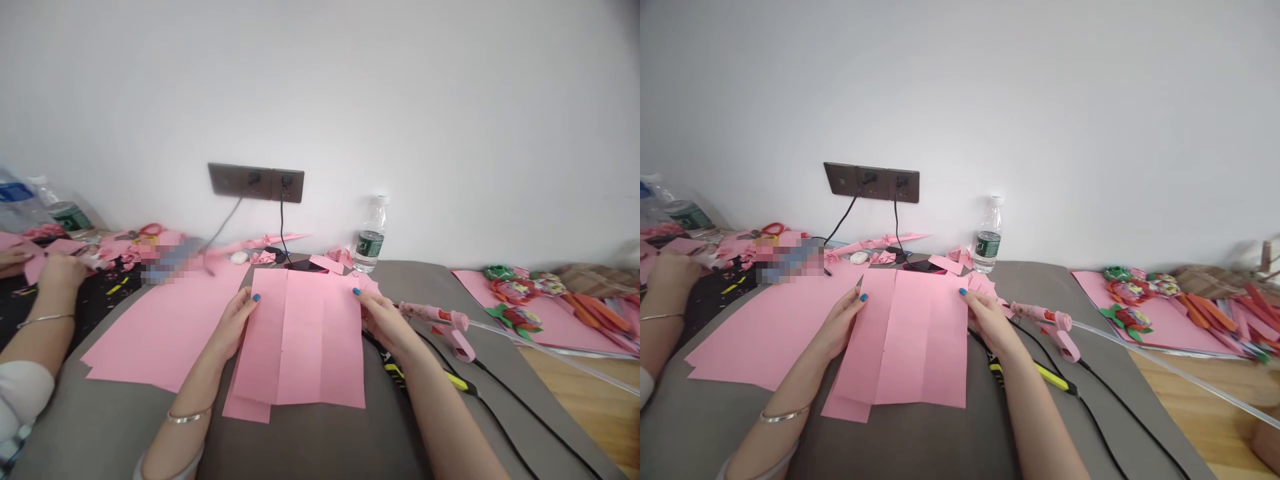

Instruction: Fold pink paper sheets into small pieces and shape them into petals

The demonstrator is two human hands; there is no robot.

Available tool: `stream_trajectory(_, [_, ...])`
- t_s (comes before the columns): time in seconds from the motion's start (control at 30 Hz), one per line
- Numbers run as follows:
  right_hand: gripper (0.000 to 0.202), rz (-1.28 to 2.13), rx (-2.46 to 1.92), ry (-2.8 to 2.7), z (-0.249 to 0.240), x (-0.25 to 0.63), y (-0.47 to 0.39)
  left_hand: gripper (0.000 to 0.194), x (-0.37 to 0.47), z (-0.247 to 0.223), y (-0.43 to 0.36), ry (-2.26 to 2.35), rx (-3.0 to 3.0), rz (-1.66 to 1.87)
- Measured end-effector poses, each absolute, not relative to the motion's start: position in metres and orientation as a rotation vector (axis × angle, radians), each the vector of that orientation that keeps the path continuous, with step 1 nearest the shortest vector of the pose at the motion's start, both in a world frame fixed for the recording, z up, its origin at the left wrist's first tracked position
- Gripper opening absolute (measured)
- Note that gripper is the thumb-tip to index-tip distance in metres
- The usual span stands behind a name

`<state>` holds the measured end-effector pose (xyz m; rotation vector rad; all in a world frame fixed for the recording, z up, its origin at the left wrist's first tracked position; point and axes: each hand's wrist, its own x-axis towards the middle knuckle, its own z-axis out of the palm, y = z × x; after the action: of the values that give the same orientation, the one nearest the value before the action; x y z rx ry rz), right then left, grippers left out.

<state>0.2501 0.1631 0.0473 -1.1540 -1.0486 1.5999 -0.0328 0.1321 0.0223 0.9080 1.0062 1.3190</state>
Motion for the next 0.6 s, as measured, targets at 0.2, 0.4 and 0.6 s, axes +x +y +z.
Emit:
stream_trajectory(0.2, [0.045, 1.298, -1.162, -1.157, 0.019, 0.223, 0.165, 0.039, -0.031, 0.019, 0.132, 1.11, 0.954, 1.311])
stream_trajectory(0.4, [0.051, 1.11, -1.238, -1.19, 0.008, 0.227, 0.169, 0.037, -0.027, 0.016, 0.133, 1.244, 1.104, 1.324])
stream_trajectory(0.6, [0.049, 1.107, -1.234, -1.169, 0.006, 0.227, 0.17, 0.035, -0.026, 0.013, 0.134, 1.33, 1.246, 1.468])
